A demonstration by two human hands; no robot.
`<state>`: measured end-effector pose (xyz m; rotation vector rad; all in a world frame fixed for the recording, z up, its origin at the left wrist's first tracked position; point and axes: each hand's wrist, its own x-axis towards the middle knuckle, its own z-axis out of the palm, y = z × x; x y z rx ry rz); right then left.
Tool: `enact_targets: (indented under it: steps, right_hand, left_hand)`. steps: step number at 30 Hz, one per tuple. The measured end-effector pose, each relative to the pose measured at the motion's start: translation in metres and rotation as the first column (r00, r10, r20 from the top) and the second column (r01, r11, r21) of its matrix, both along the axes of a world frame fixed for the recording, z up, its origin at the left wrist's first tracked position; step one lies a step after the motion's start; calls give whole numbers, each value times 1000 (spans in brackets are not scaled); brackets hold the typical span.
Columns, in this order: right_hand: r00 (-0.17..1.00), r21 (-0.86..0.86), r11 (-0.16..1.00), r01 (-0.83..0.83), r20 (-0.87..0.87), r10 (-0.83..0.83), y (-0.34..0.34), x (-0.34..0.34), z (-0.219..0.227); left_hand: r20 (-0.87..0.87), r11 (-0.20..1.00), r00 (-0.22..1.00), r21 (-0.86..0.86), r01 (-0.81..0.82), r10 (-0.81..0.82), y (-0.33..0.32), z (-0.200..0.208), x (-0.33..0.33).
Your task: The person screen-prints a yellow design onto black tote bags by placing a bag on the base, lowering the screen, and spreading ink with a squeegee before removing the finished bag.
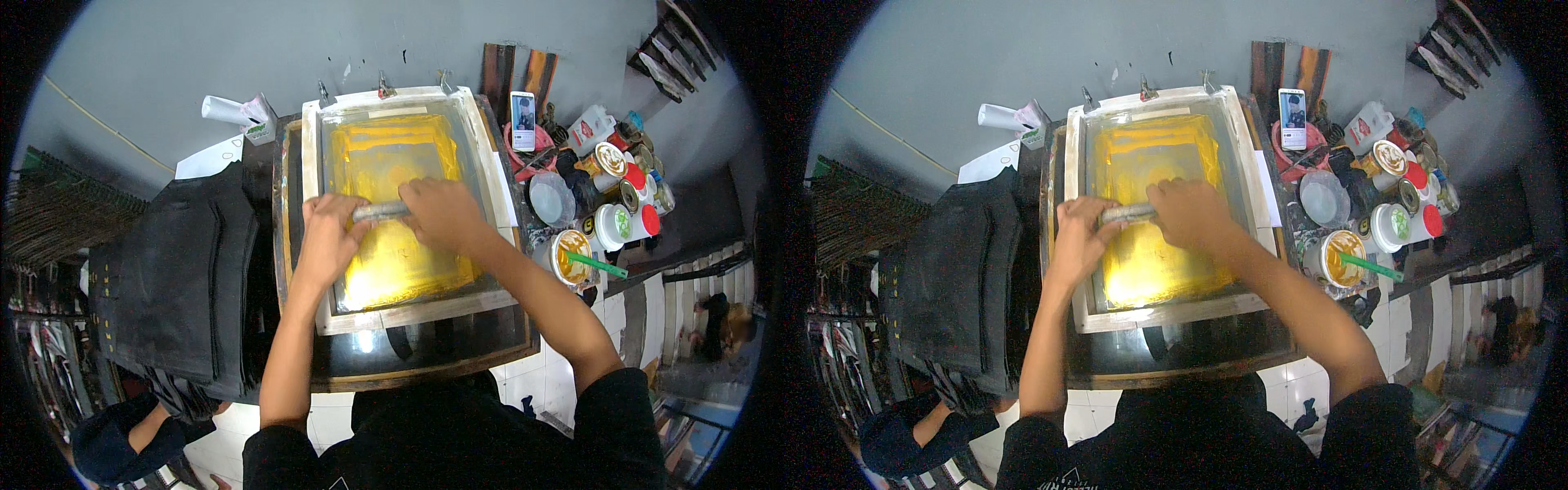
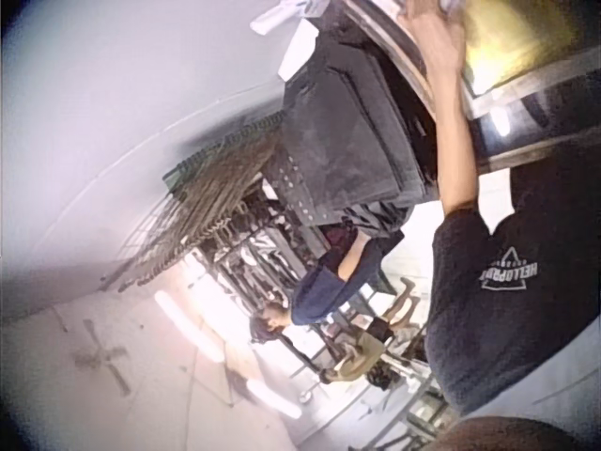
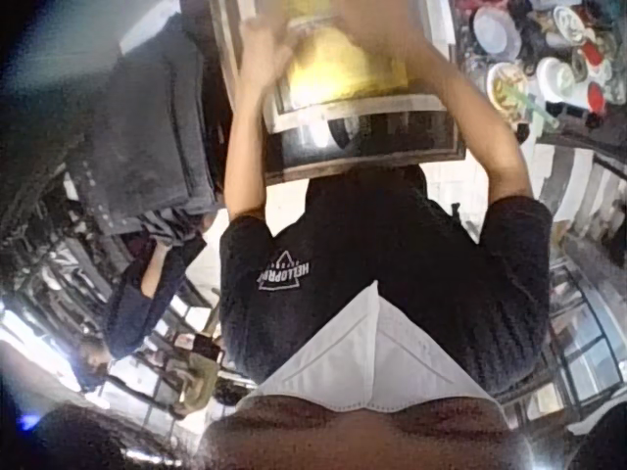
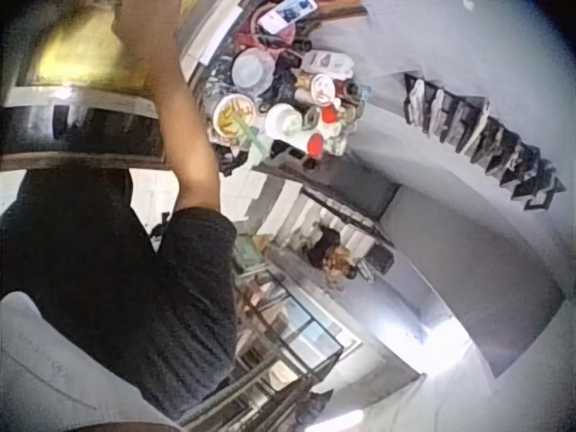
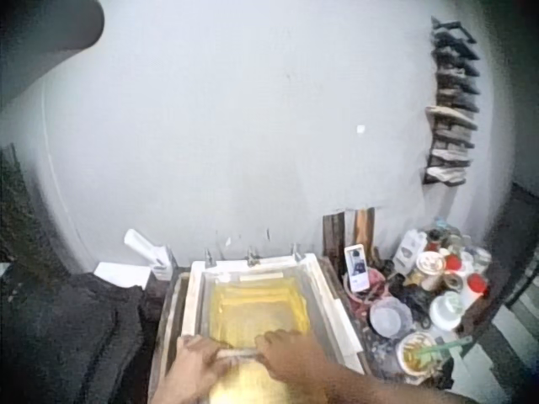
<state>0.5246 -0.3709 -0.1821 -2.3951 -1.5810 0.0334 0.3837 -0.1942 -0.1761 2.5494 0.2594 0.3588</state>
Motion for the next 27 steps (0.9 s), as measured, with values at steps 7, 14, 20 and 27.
enact_targets:
  steps: [7, 14, 20, 27]
  right_hand:
    - [998, 20, 999, -35, 57, 34, -57, -77, -13]
    - [967, 181, 980, -84, 253, 36, -81, -110, -31]
    - [987, 380, 921, -84, 157, 25, -92, -101, -8]
    - [923, 600, 789, -132, 364, -123, -59, -41, 140]
  left_hand:
    - [15, 999, 999, -29, 30, -30, -61, 2, -84]
    - [-56, 977, 992, 189, -100, 112, -63, -41, -151]
    - [304, 958, 932, 143, -249, 197, -43, -55, -169]
    - [636, 853, 641, -519, -56, 429, -33, 48, -91]
